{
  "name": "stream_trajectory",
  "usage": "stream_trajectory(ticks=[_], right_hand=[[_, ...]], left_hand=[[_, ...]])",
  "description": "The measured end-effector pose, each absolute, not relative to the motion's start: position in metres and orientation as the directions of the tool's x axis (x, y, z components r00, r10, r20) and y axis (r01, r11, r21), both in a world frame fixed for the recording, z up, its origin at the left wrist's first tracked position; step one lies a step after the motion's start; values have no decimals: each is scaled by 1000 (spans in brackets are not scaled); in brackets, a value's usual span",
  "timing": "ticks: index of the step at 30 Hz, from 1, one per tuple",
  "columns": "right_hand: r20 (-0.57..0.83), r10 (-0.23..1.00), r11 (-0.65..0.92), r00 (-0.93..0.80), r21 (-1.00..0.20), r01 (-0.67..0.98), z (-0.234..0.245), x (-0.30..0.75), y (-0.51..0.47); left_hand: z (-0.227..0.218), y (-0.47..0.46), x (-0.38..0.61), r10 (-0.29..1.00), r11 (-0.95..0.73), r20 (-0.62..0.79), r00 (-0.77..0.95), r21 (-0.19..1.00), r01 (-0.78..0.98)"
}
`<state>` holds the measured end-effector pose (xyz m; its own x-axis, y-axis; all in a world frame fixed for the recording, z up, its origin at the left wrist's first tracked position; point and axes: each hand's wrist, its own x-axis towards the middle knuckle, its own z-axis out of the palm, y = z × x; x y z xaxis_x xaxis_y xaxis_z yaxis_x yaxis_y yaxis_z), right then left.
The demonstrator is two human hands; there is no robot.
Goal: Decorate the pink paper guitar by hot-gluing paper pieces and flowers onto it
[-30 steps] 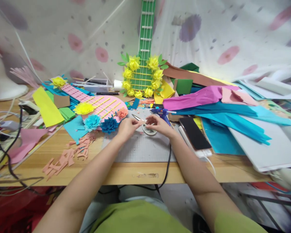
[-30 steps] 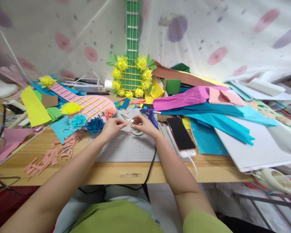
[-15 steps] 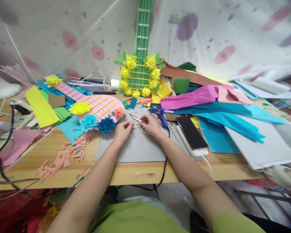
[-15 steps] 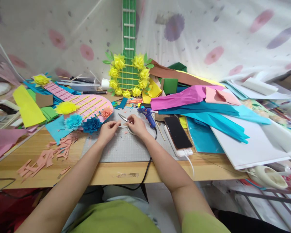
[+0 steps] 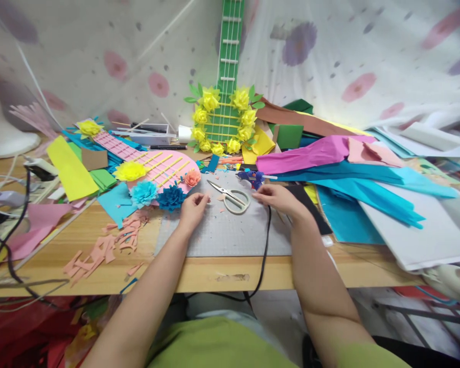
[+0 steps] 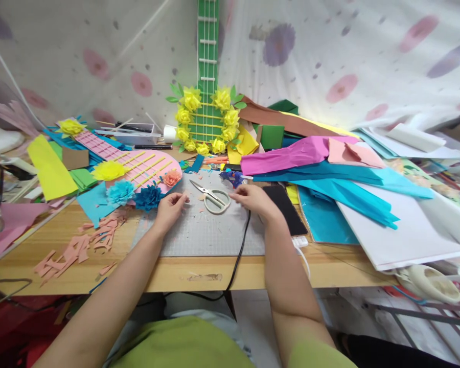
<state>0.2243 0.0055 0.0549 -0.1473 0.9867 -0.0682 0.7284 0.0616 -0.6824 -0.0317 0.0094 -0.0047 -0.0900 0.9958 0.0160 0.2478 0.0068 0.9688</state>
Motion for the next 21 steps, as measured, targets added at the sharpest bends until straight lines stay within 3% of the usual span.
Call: stream_trajectory(ticks=[2,4,8,10,15,18,21], right_hand=[[-82,997,-58,12,-579,813,57,236,2],[52,989,-90,141,-547,832,52,236,6],[283,956,112,74,-589,800,30,216,28],[271,957,89,108,-624,776,20,207,37],[92,958,-127,272,-715,688,8,201,44],[110,947,-67,303,-852,519,11,203,38],[95,983,44,160,-954,297,21,202,25]], left_hand=[[-7,10,-32,996,3,21,-89,967,253],[-8,11,-32,995,5,19,-94,968,250],[-8,10,-32,995,1,25,-97,965,262],[-8,9,-32,995,-2,30,-96,962,275],[-6,8,-31,993,7,26,-113,960,281],[-4,7,-30,991,9,28,-131,961,276],[-2,6,-29,986,12,35,-163,961,277]])
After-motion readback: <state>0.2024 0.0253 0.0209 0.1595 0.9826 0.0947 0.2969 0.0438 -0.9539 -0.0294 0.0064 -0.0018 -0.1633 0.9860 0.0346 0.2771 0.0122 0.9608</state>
